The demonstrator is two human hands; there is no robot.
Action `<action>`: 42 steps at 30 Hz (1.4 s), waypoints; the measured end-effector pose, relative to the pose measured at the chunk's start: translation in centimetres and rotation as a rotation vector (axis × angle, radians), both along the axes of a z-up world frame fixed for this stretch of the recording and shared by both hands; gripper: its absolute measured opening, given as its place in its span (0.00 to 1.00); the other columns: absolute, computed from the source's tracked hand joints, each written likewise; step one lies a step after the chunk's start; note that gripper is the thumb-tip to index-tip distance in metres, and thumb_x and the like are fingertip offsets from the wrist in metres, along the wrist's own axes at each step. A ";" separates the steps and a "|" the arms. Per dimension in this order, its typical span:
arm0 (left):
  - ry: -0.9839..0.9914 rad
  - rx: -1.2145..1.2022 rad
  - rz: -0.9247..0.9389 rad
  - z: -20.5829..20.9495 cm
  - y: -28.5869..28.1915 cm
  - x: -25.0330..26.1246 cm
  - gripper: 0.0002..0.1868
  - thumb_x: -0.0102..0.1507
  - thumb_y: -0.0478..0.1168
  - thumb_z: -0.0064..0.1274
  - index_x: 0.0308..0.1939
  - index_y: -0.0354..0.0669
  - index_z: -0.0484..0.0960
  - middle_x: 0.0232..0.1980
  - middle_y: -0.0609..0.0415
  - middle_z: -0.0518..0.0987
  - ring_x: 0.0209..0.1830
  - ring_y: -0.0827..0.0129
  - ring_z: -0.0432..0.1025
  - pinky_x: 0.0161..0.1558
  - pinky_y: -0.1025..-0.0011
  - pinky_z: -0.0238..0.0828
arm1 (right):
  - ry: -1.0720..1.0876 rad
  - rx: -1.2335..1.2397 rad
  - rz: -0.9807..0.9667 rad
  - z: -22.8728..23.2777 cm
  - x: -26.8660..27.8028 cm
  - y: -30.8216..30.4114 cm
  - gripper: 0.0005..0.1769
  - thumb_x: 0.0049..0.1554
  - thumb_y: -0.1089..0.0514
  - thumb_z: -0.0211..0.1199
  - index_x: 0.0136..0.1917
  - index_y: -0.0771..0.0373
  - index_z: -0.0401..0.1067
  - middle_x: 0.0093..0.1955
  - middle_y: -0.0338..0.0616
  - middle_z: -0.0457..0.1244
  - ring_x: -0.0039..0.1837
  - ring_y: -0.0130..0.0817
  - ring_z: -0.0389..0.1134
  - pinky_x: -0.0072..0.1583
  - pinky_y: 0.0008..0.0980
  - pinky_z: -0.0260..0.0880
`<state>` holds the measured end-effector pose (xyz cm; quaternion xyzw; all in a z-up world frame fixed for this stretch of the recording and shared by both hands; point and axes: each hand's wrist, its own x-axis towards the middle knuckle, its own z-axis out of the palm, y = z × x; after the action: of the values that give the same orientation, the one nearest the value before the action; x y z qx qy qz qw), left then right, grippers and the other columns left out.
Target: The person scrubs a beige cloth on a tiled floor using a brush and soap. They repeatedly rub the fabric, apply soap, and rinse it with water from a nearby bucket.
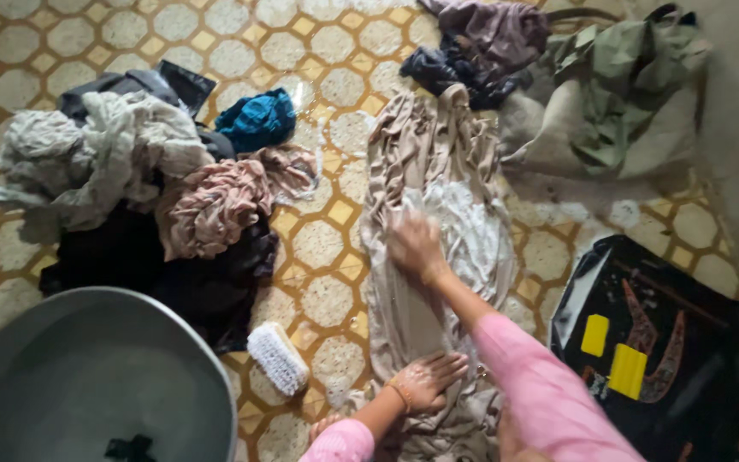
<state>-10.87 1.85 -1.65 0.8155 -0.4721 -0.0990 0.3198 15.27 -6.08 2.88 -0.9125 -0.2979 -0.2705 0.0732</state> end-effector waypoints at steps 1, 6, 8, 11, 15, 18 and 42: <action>0.023 0.032 0.004 -0.5 -0.4 0.2 0.44 0.59 0.50 0.44 0.78 0.38 0.63 0.82 0.45 0.62 0.83 0.60 0.55 0.82 0.58 0.46 | 0.305 -0.205 0.109 0.5 -4.4 -0.4 0.30 0.53 0.52 0.62 0.69 0.56 0.71 0.52 0.53 0.63 0.52 0.49 0.63 0.51 0.55 0.59; 0.412 0.238 -0.026 -1.3 -1.1 -0.4 0.40 0.61 0.52 0.43 0.76 0.40 0.66 0.80 0.46 0.66 0.81 0.59 0.58 0.81 0.58 0.49 | 0.308 0.055 0.488 3.7 -18.1 -1.1 0.29 0.43 0.40 0.64 0.58 0.46 0.72 0.53 0.49 0.63 0.55 0.45 0.65 0.53 0.55 0.63; 0.217 0.150 0.019 -1.0 -1.1 0.1 0.38 0.62 0.53 0.43 0.76 0.41 0.68 0.78 0.46 0.67 0.80 0.59 0.59 0.81 0.58 0.50 | 0.206 0.097 0.431 2.0 -12.1 1.0 0.22 0.53 0.47 0.64 0.60 0.48 0.71 0.56 0.50 0.62 0.57 0.43 0.65 0.55 0.49 0.64; -0.066 0.064 0.045 -0.1 -1.2 0.2 0.41 0.61 0.53 0.45 0.76 0.38 0.65 0.81 0.47 0.65 0.83 0.61 0.56 0.81 0.59 0.46 | 0.055 0.129 0.116 3.1 0.3 4.3 0.22 0.51 0.51 0.59 0.59 0.53 0.71 0.57 0.51 0.64 0.60 0.51 0.65 0.53 0.54 0.64; -0.105 0.119 0.011 -0.3 -1.4 0.6 0.43 0.61 0.55 0.45 0.78 0.38 0.63 0.82 0.48 0.61 0.83 0.61 0.54 0.81 0.60 0.44 | 0.010 0.001 -0.146 3.8 6.1 5.3 0.22 0.53 0.46 0.59 0.59 0.52 0.74 0.50 0.54 0.65 0.49 0.45 0.64 0.47 0.49 0.65; -0.110 0.097 0.020 -1.7 -1.7 0.2 0.43 0.61 0.56 0.44 0.78 0.40 0.62 0.82 0.49 0.60 0.84 0.61 0.53 0.81 0.59 0.42 | 0.400 -0.463 0.224 2.4 -4.3 3.8 0.25 0.69 0.42 0.52 0.55 0.69 0.71 0.43 0.49 0.62 0.40 0.37 0.61 0.38 0.35 0.63; 0.232 -0.108 0.066 -1.2 -1.5 -0.5 0.36 0.65 0.52 0.43 0.75 0.38 0.67 0.78 0.42 0.68 0.81 0.57 0.59 0.83 0.57 0.49 | 0.318 0.077 0.410 4.4 -11.3 0.2 0.22 0.53 0.48 0.62 0.60 0.54 0.72 0.53 0.50 0.64 0.53 0.43 0.66 0.53 0.50 0.66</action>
<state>-11.38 0.34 -2.84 0.7952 -0.4096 -0.1568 0.4187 3.98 -5.91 7.27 -0.8606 -0.4510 -0.1144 0.2073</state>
